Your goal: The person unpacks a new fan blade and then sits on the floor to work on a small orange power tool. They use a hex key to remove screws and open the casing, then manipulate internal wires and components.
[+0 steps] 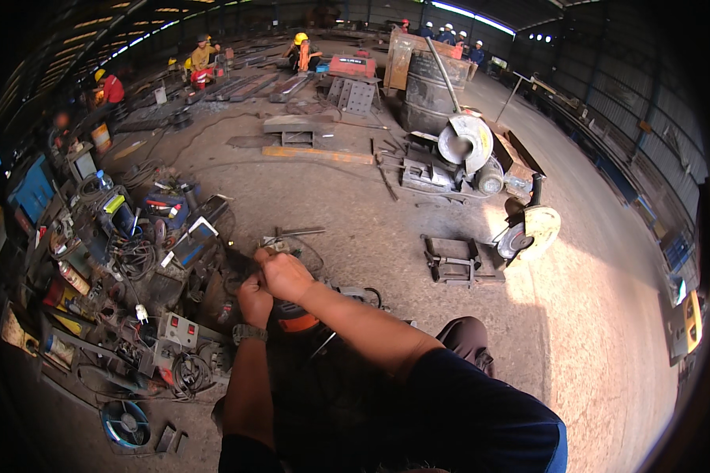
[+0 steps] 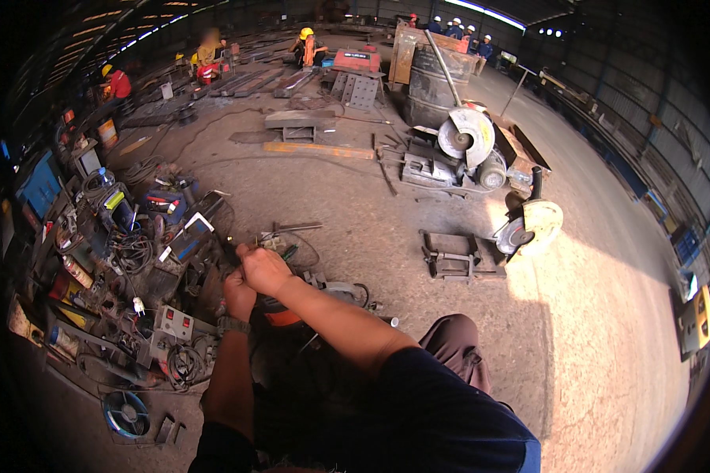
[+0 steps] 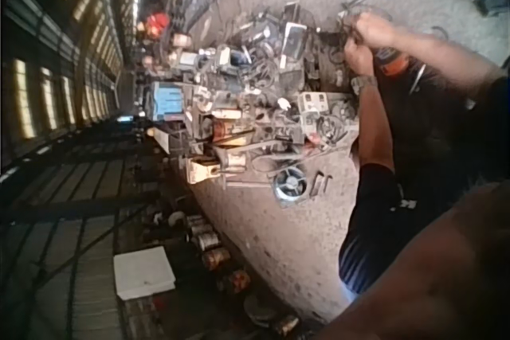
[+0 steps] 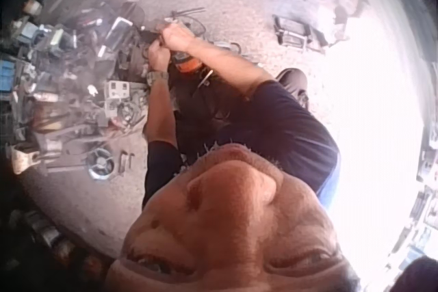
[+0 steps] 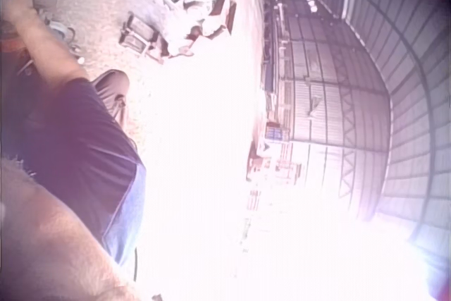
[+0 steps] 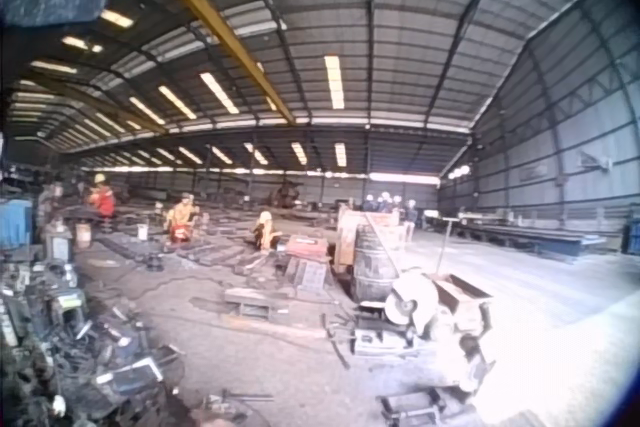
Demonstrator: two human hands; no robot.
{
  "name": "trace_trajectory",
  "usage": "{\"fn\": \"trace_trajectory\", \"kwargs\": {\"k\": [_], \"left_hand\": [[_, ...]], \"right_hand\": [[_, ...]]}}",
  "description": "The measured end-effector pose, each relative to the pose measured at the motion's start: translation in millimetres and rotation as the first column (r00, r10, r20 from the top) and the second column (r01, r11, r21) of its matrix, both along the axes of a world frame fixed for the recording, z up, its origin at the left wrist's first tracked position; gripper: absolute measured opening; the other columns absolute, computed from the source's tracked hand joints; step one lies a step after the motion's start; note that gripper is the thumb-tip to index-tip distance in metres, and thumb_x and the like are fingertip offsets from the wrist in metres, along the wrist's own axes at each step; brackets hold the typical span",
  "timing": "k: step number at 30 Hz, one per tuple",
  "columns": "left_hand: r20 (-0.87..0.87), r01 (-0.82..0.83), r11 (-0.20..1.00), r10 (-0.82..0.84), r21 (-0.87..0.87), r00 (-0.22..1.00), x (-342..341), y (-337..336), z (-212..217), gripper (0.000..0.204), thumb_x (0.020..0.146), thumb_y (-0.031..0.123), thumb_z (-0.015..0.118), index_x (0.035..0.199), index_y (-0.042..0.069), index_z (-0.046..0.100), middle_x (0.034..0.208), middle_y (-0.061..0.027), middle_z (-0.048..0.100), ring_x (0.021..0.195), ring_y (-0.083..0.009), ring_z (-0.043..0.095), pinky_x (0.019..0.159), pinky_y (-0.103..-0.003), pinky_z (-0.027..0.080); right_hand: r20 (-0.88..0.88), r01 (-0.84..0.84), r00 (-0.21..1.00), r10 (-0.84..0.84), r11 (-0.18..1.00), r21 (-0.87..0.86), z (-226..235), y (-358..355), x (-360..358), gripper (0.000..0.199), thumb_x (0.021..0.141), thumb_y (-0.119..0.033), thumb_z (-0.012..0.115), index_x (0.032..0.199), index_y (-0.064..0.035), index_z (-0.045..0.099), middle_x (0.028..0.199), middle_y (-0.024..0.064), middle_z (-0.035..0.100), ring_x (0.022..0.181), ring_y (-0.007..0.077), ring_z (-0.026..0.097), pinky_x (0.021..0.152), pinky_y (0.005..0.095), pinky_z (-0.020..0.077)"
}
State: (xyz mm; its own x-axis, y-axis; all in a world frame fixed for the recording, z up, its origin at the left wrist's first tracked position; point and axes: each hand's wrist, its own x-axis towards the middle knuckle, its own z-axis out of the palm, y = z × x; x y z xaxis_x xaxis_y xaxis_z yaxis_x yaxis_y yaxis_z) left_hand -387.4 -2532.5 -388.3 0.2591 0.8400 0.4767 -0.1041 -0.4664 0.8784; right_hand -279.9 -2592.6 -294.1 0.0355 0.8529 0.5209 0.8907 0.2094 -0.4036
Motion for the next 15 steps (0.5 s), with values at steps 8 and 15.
{"fn": "trace_trajectory", "kwargs": {"k": [8,15], "left_hand": [[-0.188,-0.065,0.998,0.063,-0.002,0.980,-6.3,-7.1,10.3,0.020,0.101,0.015,0.068,0.113,0.001,0.077,0.088,-0.0189,0.076,0.079,-0.0198,0.075,0.073,-0.035,0.056],[-0.304,-0.158,0.985,0.172,0.068,0.937,-4.9,-9.0,11.2,0.017,0.100,0.017,0.067,0.107,0.005,0.077,0.094,-0.0247,0.072,0.088,-0.0381,0.075,0.072,-0.041,0.056]], "right_hand": [[-0.953,-0.091,0.301,0.021,0.996,-0.007,-34.6,10.6,2.4,0.009,0.106,-0.010,0.064,0.104,-0.0026,0.068,0.090,0.0089,0.072,0.069,0.0153,0.068,0.063,0.0297,0.0562],[-0.897,0.013,0.440,0.040,0.999,0.051,-29.0,15.9,-1.4,0.011,0.103,-0.012,0.069,0.099,-0.0034,0.063,0.084,0.0103,0.072,0.070,0.0186,0.072,0.063,0.0319,0.0580]]}}
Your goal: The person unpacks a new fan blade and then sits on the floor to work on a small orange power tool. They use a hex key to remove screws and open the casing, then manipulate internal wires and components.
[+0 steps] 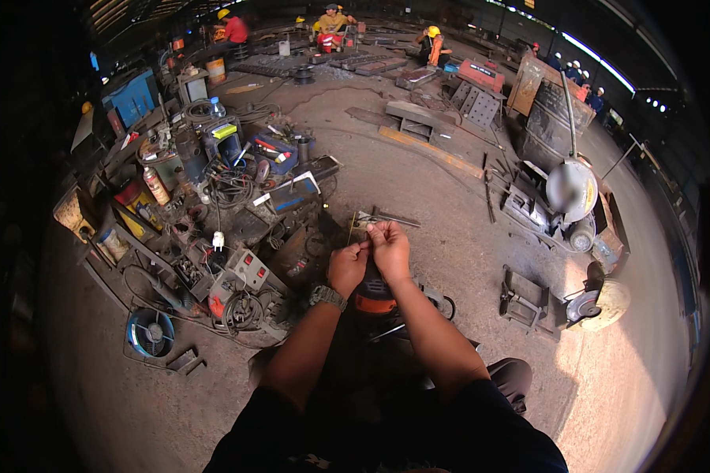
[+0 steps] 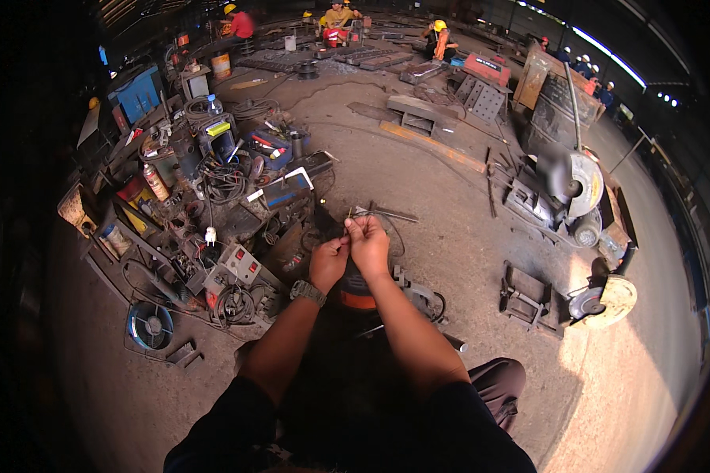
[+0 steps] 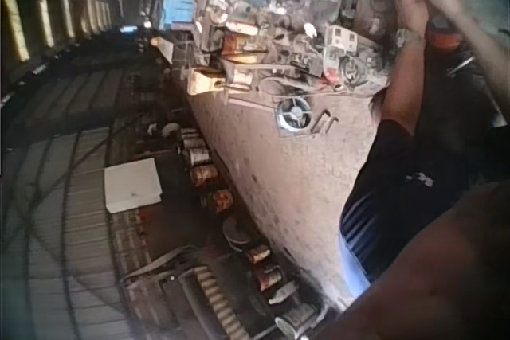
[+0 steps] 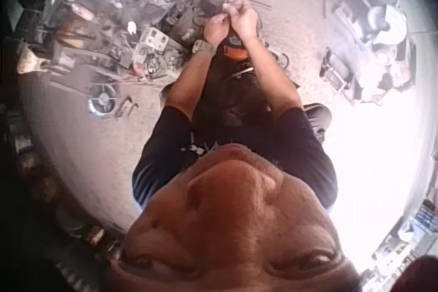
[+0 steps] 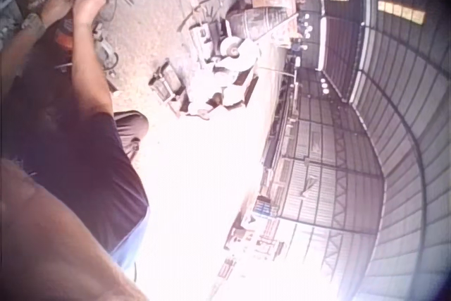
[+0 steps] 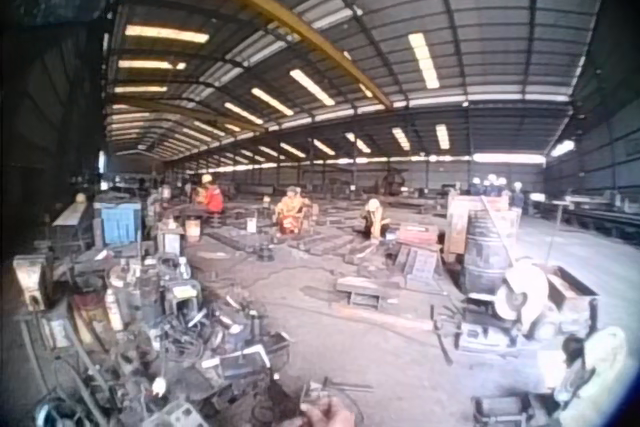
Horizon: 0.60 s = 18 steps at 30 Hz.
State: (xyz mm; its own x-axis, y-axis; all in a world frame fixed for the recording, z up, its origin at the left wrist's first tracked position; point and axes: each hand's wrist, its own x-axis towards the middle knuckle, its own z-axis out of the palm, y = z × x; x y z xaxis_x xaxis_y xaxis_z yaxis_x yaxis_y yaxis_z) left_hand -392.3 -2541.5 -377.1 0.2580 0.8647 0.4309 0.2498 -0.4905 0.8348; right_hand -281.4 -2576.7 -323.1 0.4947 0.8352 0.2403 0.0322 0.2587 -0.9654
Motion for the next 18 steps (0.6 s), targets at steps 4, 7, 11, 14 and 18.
{"fn": "trace_trajectory", "kwargs": {"k": [4,7,11,14,18], "left_hand": [[-0.029,-0.023,1.000,0.023,0.000,0.999,6.9,2.5,-3.8,0.022,0.103,0.024,0.064,0.103,0.007,0.077,0.089,-0.0275,0.067,0.086,-0.0473,0.069,0.067,-0.044,0.055],[0.006,0.023,1.000,-0.023,0.019,1.000,-3.7,10.4,-12.9,0.017,0.100,0.019,0.064,0.104,0.006,0.075,0.088,-0.0263,0.069,0.086,-0.0479,0.069,0.069,-0.052,0.055],[-0.058,0.022,1.000,-0.022,0.010,0.998,-8.6,17.1,-15.1,0.018,0.101,0.018,0.065,0.107,0.004,0.075,0.088,-0.0275,0.069,0.085,-0.0476,0.069,0.068,-0.049,0.054],[-0.019,0.066,0.998,-0.065,0.025,0.998,1.1,17.6,-17.9,0.018,0.101,0.017,0.065,0.108,0.003,0.076,0.090,-0.0264,0.071,0.086,-0.0462,0.071,0.070,-0.048,0.055],[-0.006,0.090,0.991,-0.090,0.100,0.996,0.3,14.4,-15.5,0.018,0.100,0.014,0.065,0.108,0.003,0.077,0.097,-0.0234,0.075,0.091,-0.0427,0.074,0.075,-0.045,0.057]], "right_hand": [[0.599,0.122,0.780,-0.182,0.983,0.140,6.9,-9.2,2.2,0.019,0.085,0.004,0.069,0.103,-0.0023,0.067,0.094,0.0199,0.072,0.077,0.0367,0.073,0.073,0.0454,0.0596],[0.811,-0.166,0.585,-0.016,0.976,0.140,15.0,-2.8,9.0,0.031,0.073,0.006,0.072,0.102,-0.0040,0.072,0.096,0.0192,0.069,0.091,0.0416,0.071,0.079,0.0469,0.0587],[0.700,-0.159,0.714,0.005,0.975,0.156,11.0,-10.7,4.8,0.024,0.083,0.002,0.076,0.107,-0.0019,0.074,0.099,0.0173,0.071,0.087,0.0377,0.073,0.079,0.0421,0.0609],[0.436,-0.029,0.899,-0.054,0.983,0.181,6.8,-13.9,-2.2,0.013,0.096,-0.002,0.069,0.108,0.0000,0.071,0.098,0.0152,0.073,0.082,0.0290,0.075,0.075,0.0376,0.0614],[-0.420,-0.198,0.882,0.212,0.977,0.077,1.9,-4.4,-4.1,0.008,0.105,-0.007,0.063,0.109,-0.0012,0.067,0.091,0.0093,0.073,0.073,0.0170,0.071,0.066,0.0323,0.0592]]}}
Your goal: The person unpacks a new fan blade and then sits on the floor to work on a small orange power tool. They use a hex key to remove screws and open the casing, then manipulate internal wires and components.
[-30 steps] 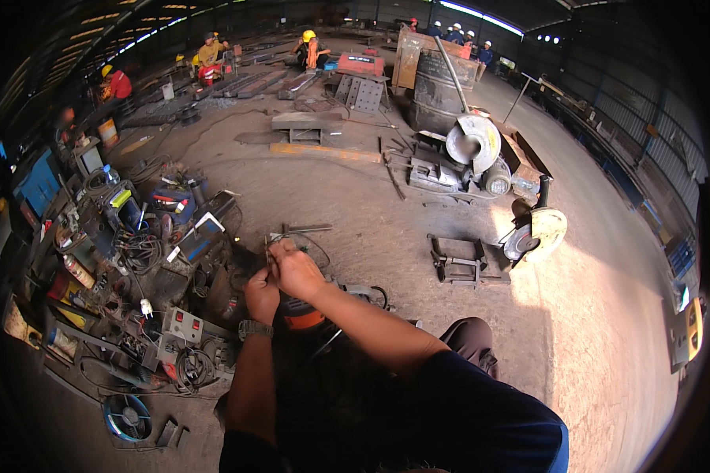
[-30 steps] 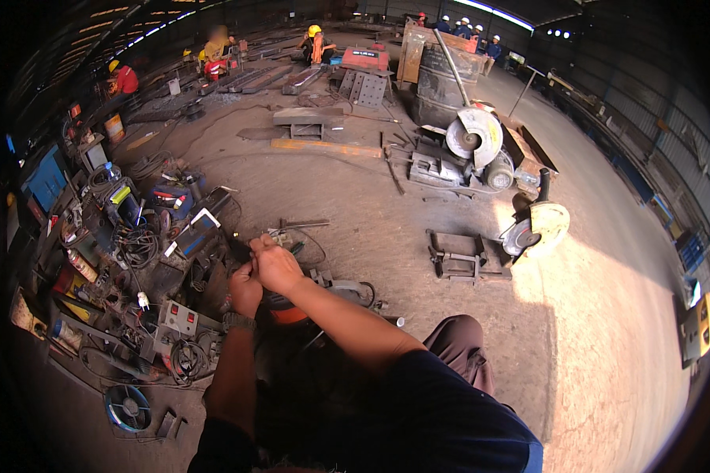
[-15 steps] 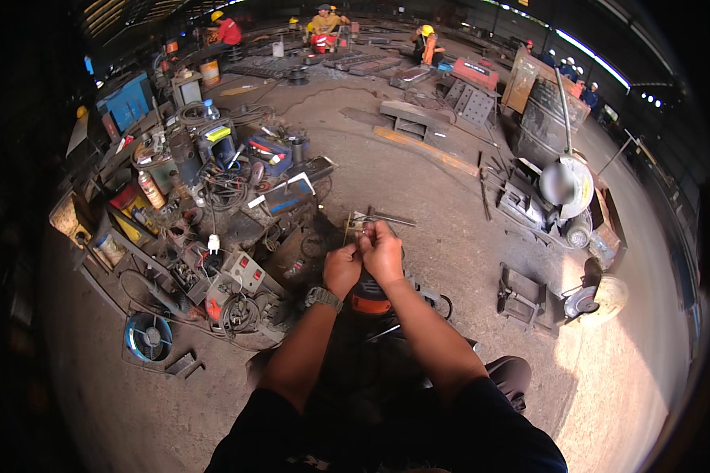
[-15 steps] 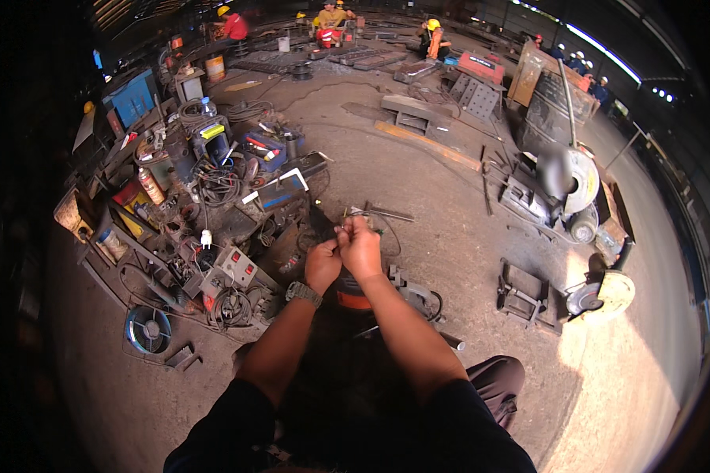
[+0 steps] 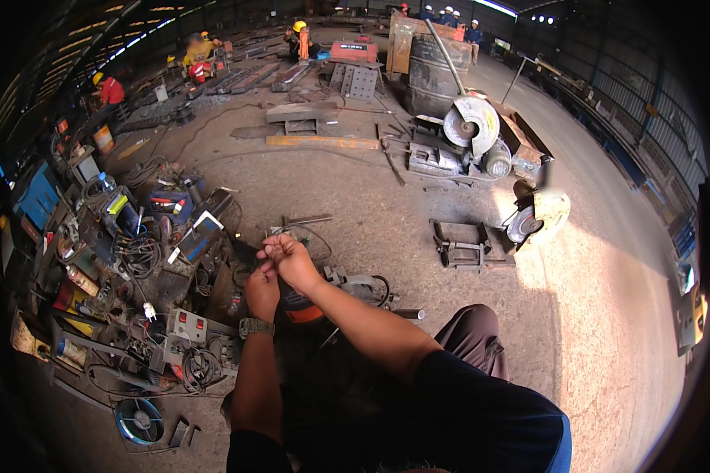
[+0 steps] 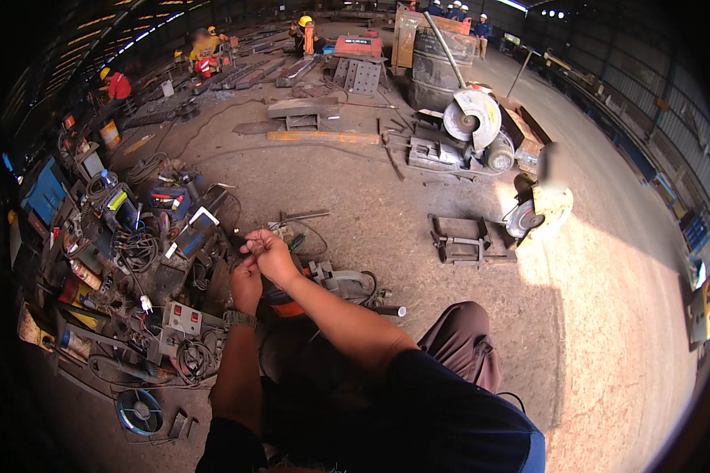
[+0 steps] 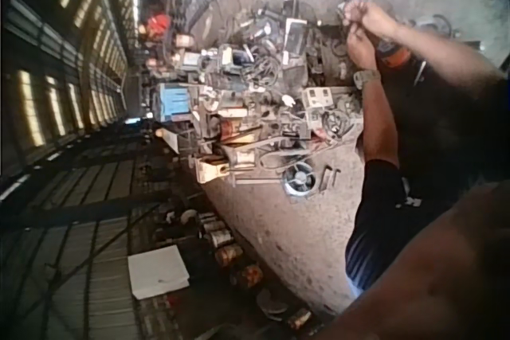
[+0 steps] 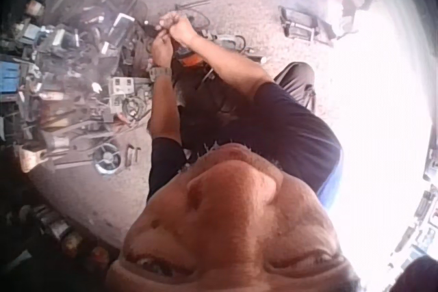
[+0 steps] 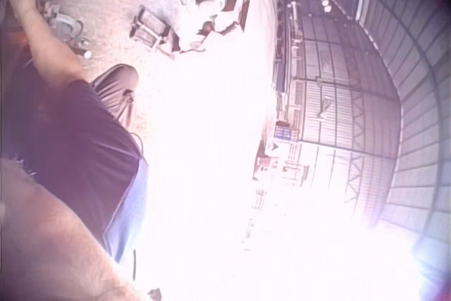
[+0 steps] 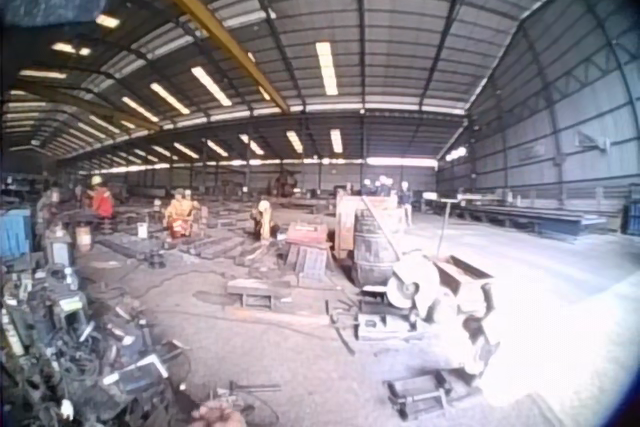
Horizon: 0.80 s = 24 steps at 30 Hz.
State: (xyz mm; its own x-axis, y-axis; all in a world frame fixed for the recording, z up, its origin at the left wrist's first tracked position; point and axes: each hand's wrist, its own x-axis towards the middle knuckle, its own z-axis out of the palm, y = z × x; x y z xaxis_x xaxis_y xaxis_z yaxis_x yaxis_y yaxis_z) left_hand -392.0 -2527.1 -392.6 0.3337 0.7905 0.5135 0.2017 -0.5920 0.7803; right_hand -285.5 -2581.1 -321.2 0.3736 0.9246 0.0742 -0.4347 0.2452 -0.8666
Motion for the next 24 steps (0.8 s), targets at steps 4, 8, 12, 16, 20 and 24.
{"fn": "trace_trajectory", "kwargs": {"k": [4,8,12,16,20,24], "left_hand": [[-0.069,-0.035,0.999,0.035,0.002,0.997,-2.5,-4.0,7.6,0.021,0.102,0.017,0.062,0.108,0.003,0.077,0.099,-0.0220,0.076,0.094,-0.0416,0.074,0.077,-0.045,0.057],[-0.175,-0.069,0.997,0.060,-0.046,0.983,-6.1,-5.9,16.0,0.025,0.103,0.022,0.061,0.108,0.003,0.077,0.096,-0.0243,0.074,0.092,-0.0441,0.073,0.074,-0.048,0.057],[-0.168,-0.064,0.996,0.053,-0.065,0.984,-6.2,-9.5,20.6,0.024,0.103,0.021,0.061,0.109,0.004,0.077,0.093,-0.0262,0.073,0.089,-0.0463,0.072,0.071,-0.049,0.056],[-0.038,-0.029,0.989,0.024,-0.148,0.999,1.2,-6.6,13.9,0.024,0.102,0.019,0.062,0.110,0.002,0.076,0.096,-0.0257,0.074,0.090,-0.0432,0.074,0.073,-0.047,0.056],[-0.062,-0.012,1.000,0.011,-0.019,0.998,-3.6,-3.3,7.5,0.022,0.102,0.017,0.061,0.105,0.000,0.075,0.094,-0.0255,0.074,0.090,-0.0436,0.073,0.074,-0.048,0.055],[-0.104,-0.061,0.998,0.059,-0.016,0.993,-2.0,-3.8,7.8,0.022,0.102,0.016,0.059,0.101,0.000,0.074,0.090,-0.0255,0.072,0.088,-0.0474,0.070,0.072,-0.052,0.055]], "right_hand": [[0.047,0.085,0.995,-0.083,0.996,-0.036,0.1,11.1,-0.3,0.009,0.106,-0.012,0.065,0.108,-0.0036,0.064,0.086,0.0060,0.072,0.067,0.0141,0.066,0.063,0.0303,0.0565],[0.638,0.161,0.749,-0.179,0.983,0.086,-0.3,7.9,-2.9,0.014,0.102,-0.013,0.070,0.106,-0.0007,0.065,0.084,0.0085,0.072,0.066,0.0172,0.066,0.065,0.0330,0.0569],[0.851,0.136,0.487,-0.197,0.979,0.149,4.0,6.9,0.8,0.018,0.099,-0.013,0.073,0.105,0.0017,0.065,0.085,0.0115,0.072,0.071,0.0200,0.068,0.070,0.0349,0.0571],[0.436,0.160,0.876,-0.205,0.977,0.139,-11.2,8.3,-6.0,0.016,0.104,-0.013,0.068,0.113,-0.0008,0.063,0.089,0.0098,0.074,0.072,0.0172,0.068,0.069,0.0315,0.0570],[-0.047,0.013,0.999,-0.015,0.999,-0.042,-6.7,10.7,-3.2,0.015,0.107,-0.012,0.062,0.120,-0.0028,0.059,0.092,0.0079,0.074,0.066,0.0145,0.065,0.064,0.0293,0.0565],[-0.005,0.037,0.999,-0.037,0.999,0.006,-8.2,20.7,-1.4,0.011,0.108,-0.012,0.062,0.114,-0.0033,0.060,0.090,0.0069,0.073,0.065,0.0128,0.063,0.061,0.0277,0.0553]]}}
